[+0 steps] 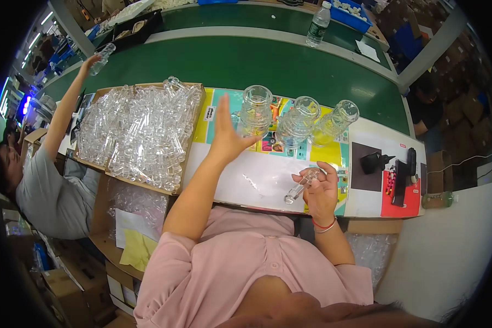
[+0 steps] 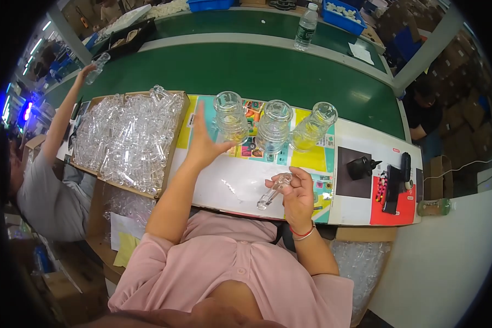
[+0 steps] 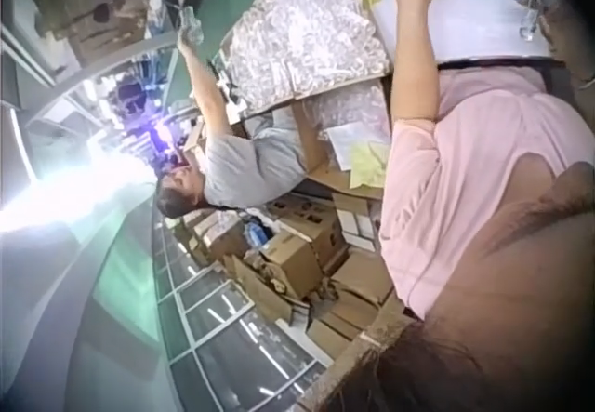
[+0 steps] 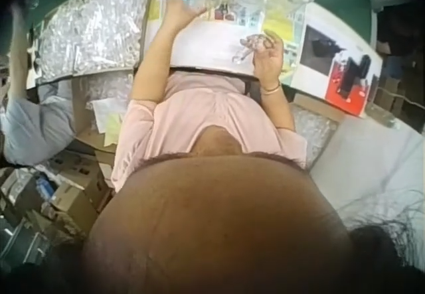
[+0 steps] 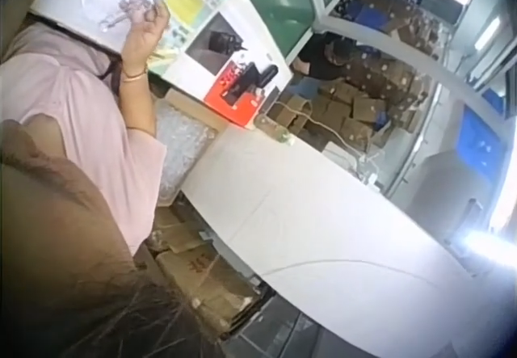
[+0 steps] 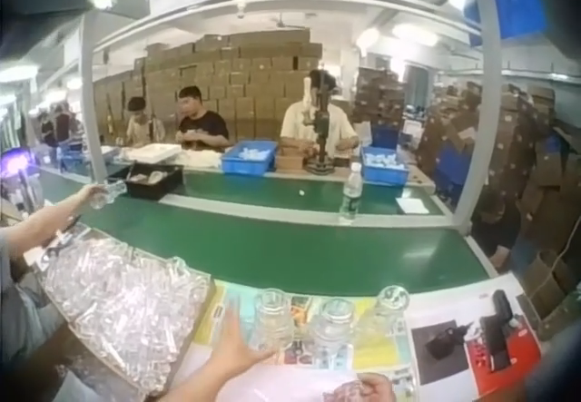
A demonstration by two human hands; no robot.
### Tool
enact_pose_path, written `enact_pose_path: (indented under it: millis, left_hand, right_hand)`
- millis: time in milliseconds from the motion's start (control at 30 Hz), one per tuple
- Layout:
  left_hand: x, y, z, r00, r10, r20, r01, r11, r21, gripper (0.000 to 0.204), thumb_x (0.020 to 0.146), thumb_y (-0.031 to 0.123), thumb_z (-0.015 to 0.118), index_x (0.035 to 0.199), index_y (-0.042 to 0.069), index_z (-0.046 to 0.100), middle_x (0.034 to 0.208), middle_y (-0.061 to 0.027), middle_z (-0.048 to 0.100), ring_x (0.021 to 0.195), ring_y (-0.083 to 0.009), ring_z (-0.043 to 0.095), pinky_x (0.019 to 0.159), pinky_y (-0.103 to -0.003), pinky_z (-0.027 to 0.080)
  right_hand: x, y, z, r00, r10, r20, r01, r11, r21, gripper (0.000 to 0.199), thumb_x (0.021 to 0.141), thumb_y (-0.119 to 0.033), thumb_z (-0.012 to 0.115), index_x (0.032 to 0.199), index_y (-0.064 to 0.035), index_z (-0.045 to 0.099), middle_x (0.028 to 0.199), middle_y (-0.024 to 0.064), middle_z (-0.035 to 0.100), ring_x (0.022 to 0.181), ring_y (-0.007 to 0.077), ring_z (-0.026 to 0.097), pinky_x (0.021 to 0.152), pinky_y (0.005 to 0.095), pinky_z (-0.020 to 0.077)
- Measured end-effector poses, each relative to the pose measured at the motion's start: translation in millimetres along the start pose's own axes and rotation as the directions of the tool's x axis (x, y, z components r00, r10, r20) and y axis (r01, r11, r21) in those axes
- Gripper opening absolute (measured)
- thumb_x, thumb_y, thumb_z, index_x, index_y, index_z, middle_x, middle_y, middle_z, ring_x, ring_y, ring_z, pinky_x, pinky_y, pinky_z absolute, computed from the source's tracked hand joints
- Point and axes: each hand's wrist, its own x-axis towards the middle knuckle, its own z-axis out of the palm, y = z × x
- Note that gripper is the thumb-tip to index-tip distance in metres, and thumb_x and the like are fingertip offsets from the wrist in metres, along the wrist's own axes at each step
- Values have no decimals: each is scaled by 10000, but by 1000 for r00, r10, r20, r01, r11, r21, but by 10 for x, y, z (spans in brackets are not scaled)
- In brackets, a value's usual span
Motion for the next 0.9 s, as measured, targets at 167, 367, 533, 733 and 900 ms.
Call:
enact_pose_path:
  millis: [167, 367, 533, 733, 900]
  left_hand:
    - [96, -215, 74, 932, -75, 355, 70, 997, 28, 754, 586, 226, 800, 1197, 46, 396, 1146, -159, 460, 1120, -342, 432, 1026, -429, 283]
    - [-343, -53, -393, 974, -117, 194, 209, 792, -573, 800, 594, 198, 799, 1232, 72, 335, 1140, -110, 457, 1087, -270, 477, 947, -392, 397]
    - [-772, 412, -812, 944, -78, 320, 317, 486, -814, 914, 546, 139, 837, 1266, 67, 278, 1216, -126, 406, 1115, -257, 469, 940, -423, 413]
    - [-835, 554, -870, 913, -71, 401, 390, 431, -813, 875, 579, 95, 821, 1256, 64, 268, 1214, -140, 406, 1115, -250, 481, 937, -405, 422]
    - [-868, 497, -885, 902, -30, 430, 397, 447, -802, 874, 578, 110, 831, 1248, 65, 271, 1217, -137, 407, 1111, -246, 484, 923, -404, 433]
  right_hand:
    - [-13, 28, 77, 1000, -12, -27, 9, 995, -102, 392, 879, -152, 547, 1202, -23, 365, 1013, 179, 553, 893, 255, 594, 852, 422, 482]
    - [16, -83, 225, 997, -11, 77, 16, 997, -73, 403, 873, -187, 566, 1188, -19, 379, 1027, 190, 552, 892, 257, 602, 788, 401, 517]
    - [-38, -152, 403, 963, -6, 269, 4, 1000, 9, 356, 877, -35, 516, 1208, -14, 387, 1058, 179, 558, 951, 248, 595, 843, 381, 491]
    - [-109, -199, 507, 950, 18, 312, 0, 998, -56, 390, 862, -101, 566, 1201, -5, 397, 1077, 191, 542, 973, 243, 580, 839, 412, 509]
    - [-125, -238, 550, 956, -29, 292, 80, 983, -164, 365, 818, 2, 595, 1167, 35, 495, 1030, 126, 569, 959, 190, 585, 836, 328, 505]
